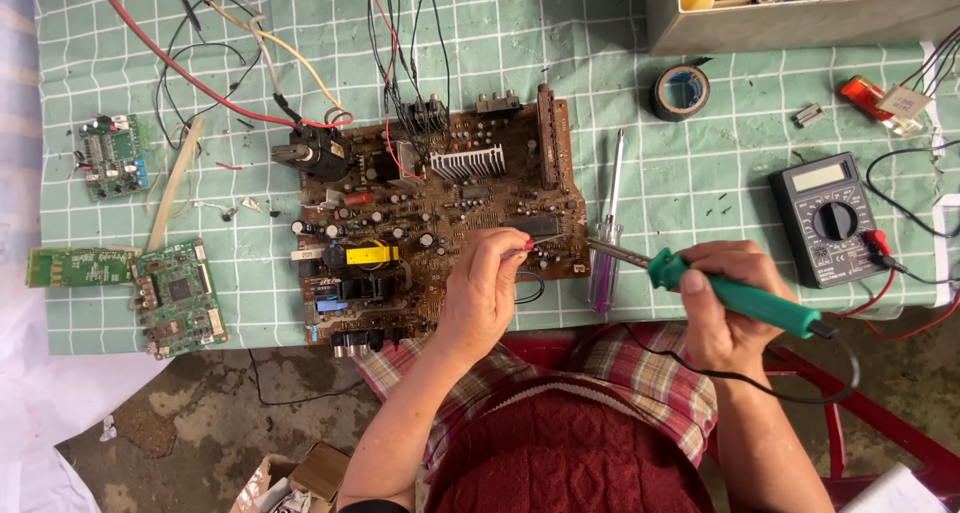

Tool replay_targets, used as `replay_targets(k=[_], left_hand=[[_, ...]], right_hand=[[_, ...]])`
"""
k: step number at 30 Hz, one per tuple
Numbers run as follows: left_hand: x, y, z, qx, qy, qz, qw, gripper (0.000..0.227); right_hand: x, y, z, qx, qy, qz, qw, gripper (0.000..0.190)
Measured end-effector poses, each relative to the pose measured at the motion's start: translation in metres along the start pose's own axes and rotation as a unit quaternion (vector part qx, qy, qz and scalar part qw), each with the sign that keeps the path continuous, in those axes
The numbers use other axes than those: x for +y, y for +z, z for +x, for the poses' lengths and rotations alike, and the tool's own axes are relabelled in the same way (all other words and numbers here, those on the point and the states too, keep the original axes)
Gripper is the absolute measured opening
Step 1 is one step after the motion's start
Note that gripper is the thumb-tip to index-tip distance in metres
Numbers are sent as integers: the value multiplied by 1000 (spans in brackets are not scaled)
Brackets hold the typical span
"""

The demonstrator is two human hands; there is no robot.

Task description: A person is using a soldering iron to repair or re-solder connections on a large circuit board on a table.

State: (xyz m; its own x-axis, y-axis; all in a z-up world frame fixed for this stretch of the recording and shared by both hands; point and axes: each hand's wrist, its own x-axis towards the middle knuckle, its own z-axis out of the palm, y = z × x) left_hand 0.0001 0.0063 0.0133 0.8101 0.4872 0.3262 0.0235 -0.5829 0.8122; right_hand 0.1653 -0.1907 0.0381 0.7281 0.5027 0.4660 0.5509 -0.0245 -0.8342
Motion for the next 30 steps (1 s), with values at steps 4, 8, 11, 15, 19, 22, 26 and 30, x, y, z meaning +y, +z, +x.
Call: replay_targets(k=[4, 8, 11, 15, 19, 22, 26, 30], left_hand=[[-8, 0, -3, 9, -20, 8, 1000, 10], [-7, 8, -3, 4, -8, 5, 1000, 11], [-7, 6, -3, -2, -10, 6, 1000, 12], [-4, -1, -1, 18, -8, -12, 1000, 12], [-3, 7, 3, 23, -7, -25, 999, 15], [-7, 11, 5, 12, -1, 22, 1000, 12], [-4, 6, 5, -3, -7, -2, 1000, 14], [-3, 7, 7, -2, 2, 18, 1000, 12]], right_hand=[[7, -11, -1, 18, 21, -10, 1000, 23], [2, 1, 1, 7, -5, 1, 1000, 23], [4, 0, 1, 6, 7, -7, 1000, 24], [5, -3, -2, 15, 26, -15, 999, 26], [0, 5, 0, 11, 22, 3, 1000, 24], [3, -1, 1, 8, 25, 0, 1000, 24], [8, -3, -1, 16, 11, -4, 1000, 24], [7, 5, 1, 18, 17, 20, 999, 22]])
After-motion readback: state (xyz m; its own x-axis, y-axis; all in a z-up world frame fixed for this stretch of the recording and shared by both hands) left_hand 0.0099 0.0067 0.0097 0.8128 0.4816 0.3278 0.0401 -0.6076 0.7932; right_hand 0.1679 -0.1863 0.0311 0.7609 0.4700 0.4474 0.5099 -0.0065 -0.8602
